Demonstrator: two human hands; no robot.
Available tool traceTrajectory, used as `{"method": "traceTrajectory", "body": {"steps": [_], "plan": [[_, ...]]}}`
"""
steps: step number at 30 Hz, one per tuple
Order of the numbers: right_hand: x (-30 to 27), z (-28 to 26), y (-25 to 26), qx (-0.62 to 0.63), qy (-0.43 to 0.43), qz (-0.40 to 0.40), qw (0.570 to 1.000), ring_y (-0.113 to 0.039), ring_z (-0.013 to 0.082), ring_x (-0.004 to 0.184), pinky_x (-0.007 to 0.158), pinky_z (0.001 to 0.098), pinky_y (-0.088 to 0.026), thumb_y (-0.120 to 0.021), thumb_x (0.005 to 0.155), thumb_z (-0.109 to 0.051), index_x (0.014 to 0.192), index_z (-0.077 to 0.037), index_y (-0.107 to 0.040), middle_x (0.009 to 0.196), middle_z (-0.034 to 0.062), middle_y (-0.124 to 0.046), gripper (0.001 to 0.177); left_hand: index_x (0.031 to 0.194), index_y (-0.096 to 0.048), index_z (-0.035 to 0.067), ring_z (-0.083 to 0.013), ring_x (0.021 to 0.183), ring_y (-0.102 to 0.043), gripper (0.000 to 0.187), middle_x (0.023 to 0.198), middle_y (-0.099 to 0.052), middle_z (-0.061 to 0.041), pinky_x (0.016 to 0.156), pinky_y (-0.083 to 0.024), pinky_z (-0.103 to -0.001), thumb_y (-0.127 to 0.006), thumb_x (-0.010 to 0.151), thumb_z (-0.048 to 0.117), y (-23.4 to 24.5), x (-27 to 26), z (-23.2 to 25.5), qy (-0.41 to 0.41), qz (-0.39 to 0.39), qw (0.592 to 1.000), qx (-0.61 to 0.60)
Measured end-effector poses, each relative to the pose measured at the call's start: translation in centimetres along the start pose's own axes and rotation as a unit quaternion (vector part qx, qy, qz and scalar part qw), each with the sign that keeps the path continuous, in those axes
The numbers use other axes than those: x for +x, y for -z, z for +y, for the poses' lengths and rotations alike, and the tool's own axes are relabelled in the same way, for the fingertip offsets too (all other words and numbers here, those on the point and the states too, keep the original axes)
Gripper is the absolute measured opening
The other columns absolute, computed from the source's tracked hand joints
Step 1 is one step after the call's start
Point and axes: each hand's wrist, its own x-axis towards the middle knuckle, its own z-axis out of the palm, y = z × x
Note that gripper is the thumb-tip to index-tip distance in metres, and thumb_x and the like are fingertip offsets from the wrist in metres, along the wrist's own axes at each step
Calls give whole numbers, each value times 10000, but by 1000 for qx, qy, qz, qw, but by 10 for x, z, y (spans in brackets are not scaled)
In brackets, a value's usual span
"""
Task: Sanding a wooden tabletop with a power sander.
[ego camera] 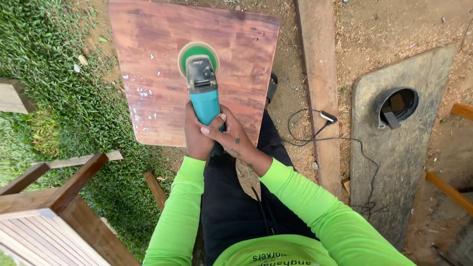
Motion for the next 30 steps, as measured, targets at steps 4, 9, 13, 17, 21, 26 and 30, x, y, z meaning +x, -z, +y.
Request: {"method": "traceTrajectory", "body": {"steps": [4, 9, 13, 17, 21, 26, 30], "plan": [[25, -8, 19, 25, -20, -6, 999, -537, 199, 1319, 1125, 357, -428, -737, 964, -244, 1536, 14, -376, 1399, 110, -561, 724, 1243, -508, -9, -175, 895, -662, 573, 1005, -672, -89, 777, -567, -336, -832, 813, 189, -21, 36, 7, 11, 8, 1000, 8], [51, -19, 26, 43, -68, 12, 997, -550, 217, 1298, 1085, 370, -461, -777, 906, -283, 1547, 0, -354, 1393, 122, -562, 818, 1280, -514, -24, -177, 914, -663, 566, 1029, -671, -97, 807, -572, -332, -804, 835, 173, -32, 60, -7, 16, 35, 999, -9], [73, 2, 31, -17, -47, 22, 998, -548, 230, 1323, 1101, 377, -449, -821, 877, -286, 1546, -6, -331, 1398, 132, -562, 875, 1284, -504, -22, -171, 925, -666, 586, 1038, -669, -95, 814, -574, -329, -814, 834, 189, -33, 82, -13, 13, 32, 999, 0], [84, 11, 29, -25, -21, 19, 999, -550, 243, 1338, 1115, 411, -461, -837, 875, -300, 1552, -12, -336, 1409, 138, -556, 890, 1253, -518, -23, -173, 910, -663, 570, 1017, -668, -96, 794, -575, -330, -828, 837, 211, -24, 92, -22, 25, 30, 999, 8], [93, 0, 21, -132, 17, 20, 991, -565, 267, 1337, 1126, 458, -469, -791, 883, -416, 1518, -8, -399, 1393, 153, -572, 850, 1230, -513, -25, -170, 919, -664, 565, 1024, -671, -95, 799, -579, -327, -851, 840, 205, -15, 100, -37, 21, 32, 999, -16], [111, 30, 16, -301, 34, 59, 951, -304, 413, 1527, 1277, 572, -170, -723, 926, -520, 1515, -5, -439, 1535, 253, -465, 832, 1269, -500, -19, -162, 952, -661, 576, 1070, -674, -93, 825, -579, -321, -840, 844, 172, -4, 114, -38, 8, 22, 999, -44], [118, 36, 11, -268, -15, 79, 960, -31, 493, 1579, 1205, 620, -135, -699, 895, -583, 1562, -2, -327, 1637, 298, -302, 959, 1274, -497, -23, -162, 957, -662, 572, 1080, -672, -98, 813, -583, -324, -839, 847, 145, 0, 121, -48, 20, 12, 999, -26]]}}
